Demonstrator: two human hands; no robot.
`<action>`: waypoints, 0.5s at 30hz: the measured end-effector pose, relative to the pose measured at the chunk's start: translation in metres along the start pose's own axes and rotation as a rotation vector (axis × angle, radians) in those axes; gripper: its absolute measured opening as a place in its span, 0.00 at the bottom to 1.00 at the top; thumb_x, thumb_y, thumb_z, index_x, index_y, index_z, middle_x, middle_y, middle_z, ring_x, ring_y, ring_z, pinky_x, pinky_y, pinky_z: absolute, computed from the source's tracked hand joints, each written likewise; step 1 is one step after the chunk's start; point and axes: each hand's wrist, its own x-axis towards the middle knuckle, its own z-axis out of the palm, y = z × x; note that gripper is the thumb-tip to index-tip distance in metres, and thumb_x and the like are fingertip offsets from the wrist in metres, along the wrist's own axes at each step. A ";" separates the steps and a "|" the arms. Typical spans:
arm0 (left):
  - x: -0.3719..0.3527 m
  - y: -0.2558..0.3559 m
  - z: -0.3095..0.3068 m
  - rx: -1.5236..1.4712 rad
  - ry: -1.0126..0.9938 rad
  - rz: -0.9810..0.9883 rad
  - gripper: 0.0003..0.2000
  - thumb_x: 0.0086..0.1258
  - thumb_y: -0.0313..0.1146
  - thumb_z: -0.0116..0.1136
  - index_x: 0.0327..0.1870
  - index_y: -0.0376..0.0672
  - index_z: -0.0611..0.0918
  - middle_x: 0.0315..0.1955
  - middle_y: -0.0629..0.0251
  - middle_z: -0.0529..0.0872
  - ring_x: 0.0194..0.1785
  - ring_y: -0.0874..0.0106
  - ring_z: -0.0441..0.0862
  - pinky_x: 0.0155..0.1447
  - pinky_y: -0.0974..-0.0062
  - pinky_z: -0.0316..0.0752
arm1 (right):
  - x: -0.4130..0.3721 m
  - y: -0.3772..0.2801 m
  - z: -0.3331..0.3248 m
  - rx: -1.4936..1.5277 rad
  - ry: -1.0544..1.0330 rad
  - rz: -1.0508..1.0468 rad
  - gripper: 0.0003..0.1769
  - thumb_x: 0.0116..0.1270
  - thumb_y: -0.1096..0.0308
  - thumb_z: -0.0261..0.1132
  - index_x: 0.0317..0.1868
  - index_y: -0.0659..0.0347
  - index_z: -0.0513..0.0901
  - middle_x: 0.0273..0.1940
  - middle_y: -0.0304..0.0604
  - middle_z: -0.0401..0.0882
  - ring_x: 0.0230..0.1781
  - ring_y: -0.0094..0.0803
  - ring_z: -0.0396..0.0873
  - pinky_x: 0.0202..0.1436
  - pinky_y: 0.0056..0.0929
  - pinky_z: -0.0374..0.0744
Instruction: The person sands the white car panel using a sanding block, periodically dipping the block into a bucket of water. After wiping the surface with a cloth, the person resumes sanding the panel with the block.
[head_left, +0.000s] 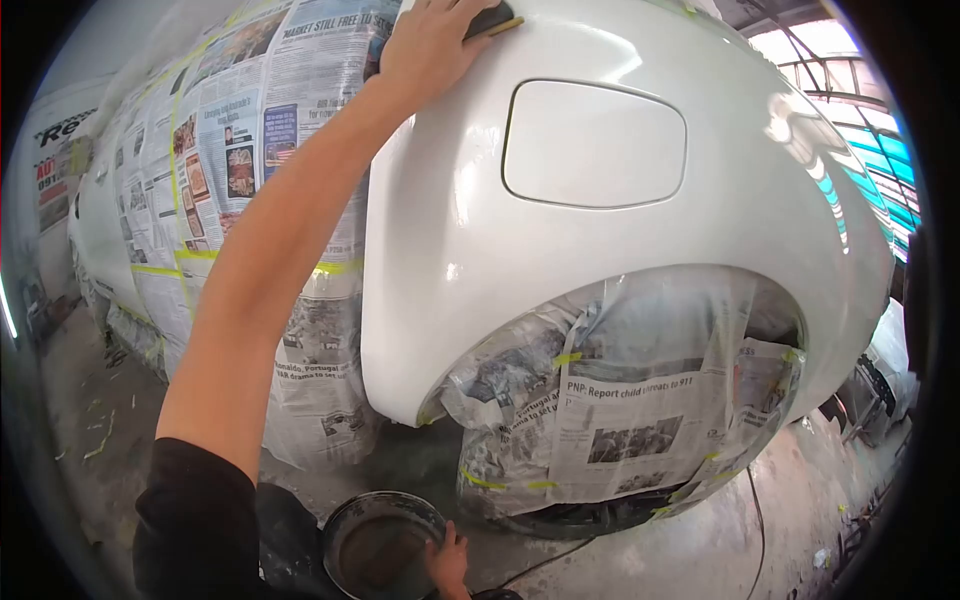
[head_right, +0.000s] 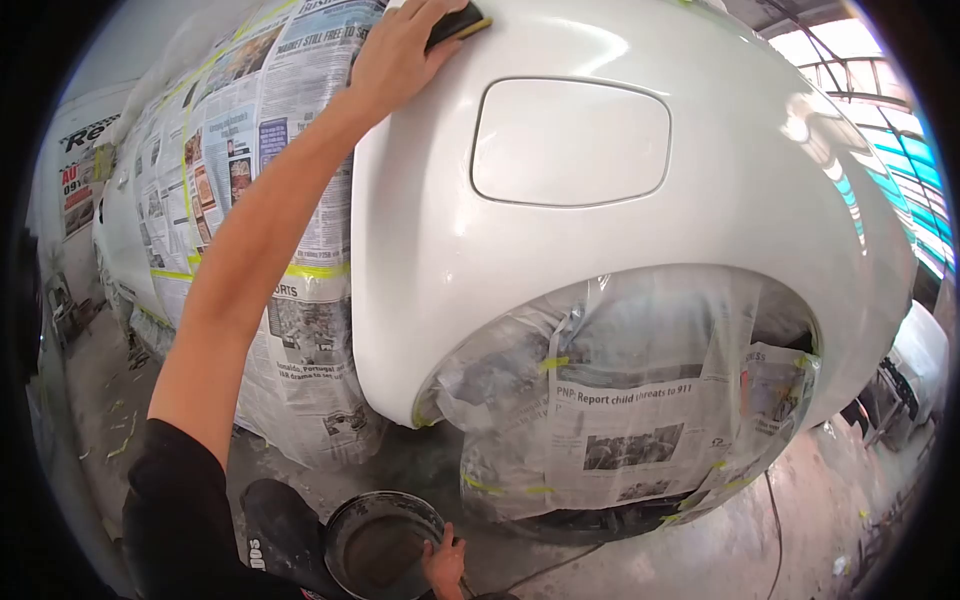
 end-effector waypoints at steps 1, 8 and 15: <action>0.004 0.004 0.000 0.004 -0.010 0.001 0.27 0.66 0.29 0.73 0.68 0.50 0.81 0.59 0.54 0.84 0.57 0.50 0.82 0.62 0.57 0.77 | 0.000 0.002 0.002 0.004 0.015 -0.016 0.43 0.71 0.54 0.70 0.81 0.57 0.64 0.58 0.72 0.72 0.56 0.70 0.79 0.56 0.59 0.81; -0.061 0.033 -0.026 -0.015 -0.052 0.079 0.24 0.69 0.33 0.71 0.67 0.50 0.81 0.58 0.58 0.85 0.55 0.49 0.82 0.59 0.55 0.77 | -0.001 0.002 -0.001 0.015 -0.011 0.001 0.43 0.70 0.54 0.70 0.81 0.55 0.64 0.58 0.69 0.73 0.56 0.69 0.79 0.56 0.59 0.81; -0.014 0.030 -0.001 -0.011 -0.048 -0.004 0.26 0.66 0.32 0.73 0.67 0.52 0.81 0.58 0.57 0.85 0.56 0.51 0.83 0.60 0.55 0.77 | -0.004 0.011 0.002 -0.022 0.028 -0.021 0.43 0.70 0.54 0.71 0.81 0.55 0.64 0.58 0.66 0.73 0.56 0.67 0.79 0.56 0.59 0.81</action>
